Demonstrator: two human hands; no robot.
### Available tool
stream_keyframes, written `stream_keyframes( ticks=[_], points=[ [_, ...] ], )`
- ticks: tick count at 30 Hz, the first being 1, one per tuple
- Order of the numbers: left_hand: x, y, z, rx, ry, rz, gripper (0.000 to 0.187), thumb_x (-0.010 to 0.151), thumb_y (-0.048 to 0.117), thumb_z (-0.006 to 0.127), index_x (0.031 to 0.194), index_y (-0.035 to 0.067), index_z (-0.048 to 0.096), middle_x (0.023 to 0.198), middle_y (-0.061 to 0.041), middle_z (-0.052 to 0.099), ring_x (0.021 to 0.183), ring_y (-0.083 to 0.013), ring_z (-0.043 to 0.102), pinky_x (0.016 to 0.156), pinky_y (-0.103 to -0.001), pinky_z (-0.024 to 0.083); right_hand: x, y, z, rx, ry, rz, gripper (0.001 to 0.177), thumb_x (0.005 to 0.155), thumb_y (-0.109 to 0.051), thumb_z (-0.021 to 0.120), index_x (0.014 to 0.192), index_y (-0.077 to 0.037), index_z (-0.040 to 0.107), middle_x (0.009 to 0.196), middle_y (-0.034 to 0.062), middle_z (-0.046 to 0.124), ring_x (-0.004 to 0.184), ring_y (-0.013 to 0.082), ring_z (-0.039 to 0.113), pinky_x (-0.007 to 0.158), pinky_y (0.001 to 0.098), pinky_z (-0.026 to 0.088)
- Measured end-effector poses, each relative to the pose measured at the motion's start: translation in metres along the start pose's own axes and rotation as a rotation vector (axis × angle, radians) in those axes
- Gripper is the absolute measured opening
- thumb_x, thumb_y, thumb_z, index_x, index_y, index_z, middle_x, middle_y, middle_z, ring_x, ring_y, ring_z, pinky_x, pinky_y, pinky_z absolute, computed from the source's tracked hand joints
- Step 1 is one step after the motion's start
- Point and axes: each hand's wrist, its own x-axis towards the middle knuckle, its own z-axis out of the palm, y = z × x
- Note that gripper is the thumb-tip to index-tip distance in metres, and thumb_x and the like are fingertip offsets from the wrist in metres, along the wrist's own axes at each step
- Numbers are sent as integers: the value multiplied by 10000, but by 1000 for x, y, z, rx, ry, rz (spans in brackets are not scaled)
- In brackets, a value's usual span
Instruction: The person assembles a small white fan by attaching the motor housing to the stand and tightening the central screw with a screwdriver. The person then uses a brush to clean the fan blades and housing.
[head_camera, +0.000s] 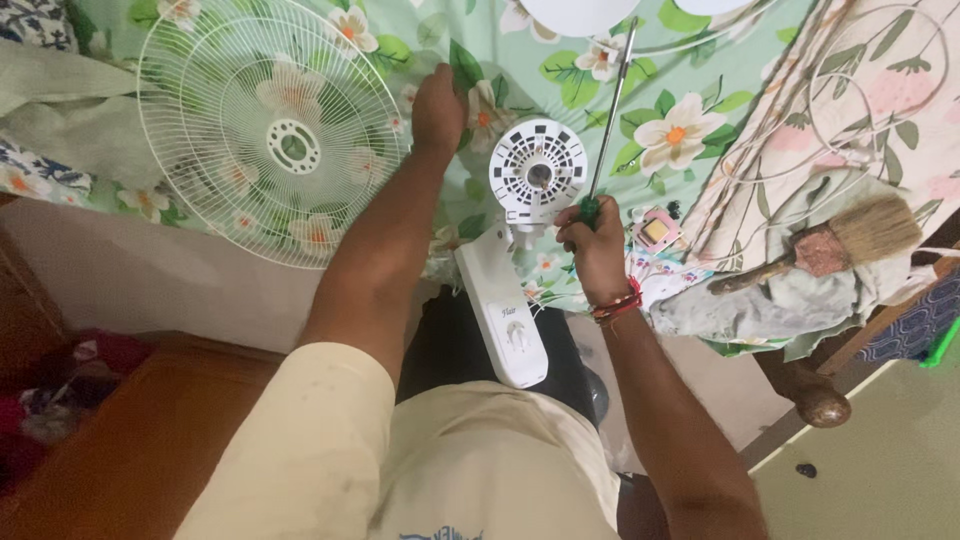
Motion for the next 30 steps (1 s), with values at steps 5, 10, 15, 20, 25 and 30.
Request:
stream_keyframes(
  ticks=[5, 10, 15, 20, 25, 30],
  points=[
    [-30, 20, -23, -294, 12, -156, 159, 862, 119, 679, 931, 10, 586, 808, -198, 677, 737, -399, 648, 685, -452, 519, -4, -2, -4, 22, 23, -17, 270, 845, 89, 529, 1069, -41, 455, 952, 98, 672, 722, 125, 597, 627, 251, 475],
    [-86, 34, -55, -672, 41, -266, 120, 930, 96, 687, 977, 11, 617, 776, -46, 655, 641, -114, 602, 570, -283, 489, -10, 5, -9, 129, 32, -75, 243, 838, 93, 520, 1033, -34, 453, 911, 100, 650, 658, 126, 552, 585, 257, 444],
    [-136, 49, -77, -921, -18, -351, 137, 909, 25, 643, 1033, -4, 593, 795, -60, 660, 641, -111, 600, 567, -269, 485, -26, 20, -22, 99, 50, -124, 171, 860, 64, 521, 995, -28, 471, 837, 82, 597, 605, 127, 517, 556, 271, 453],
    [-168, 66, -80, -999, -210, -264, 158, 930, 11, 642, 1084, -16, 617, 860, -61, 704, 710, -114, 663, 651, -261, 552, -41, 39, -28, 58, 107, -127, 122, 884, 11, 569, 973, -46, 508, 807, 43, 576, 569, 105, 518, 502, 263, 437],
    [-202, 85, -72, -996, -452, -233, 158, 973, 30, 622, 1101, -54, 658, 867, -96, 735, 750, -125, 692, 708, -274, 579, -65, 51, -20, 63, 104, -39, 186, 926, -84, 712, 909, -77, 526, 647, -21, 485, 487, 73, 434, 429, 252, 351],
    [-227, 115, -80, -885, -562, -47, 242, 954, 37, 631, 1179, -49, 647, 899, -73, 707, 789, -130, 697, 717, -278, 575, -82, 44, -2, -14, 73, -68, 182, 942, -173, 742, 925, -83, 585, 620, -55, 501, 458, 42, 427, 404, 238, 322]
  ],
)
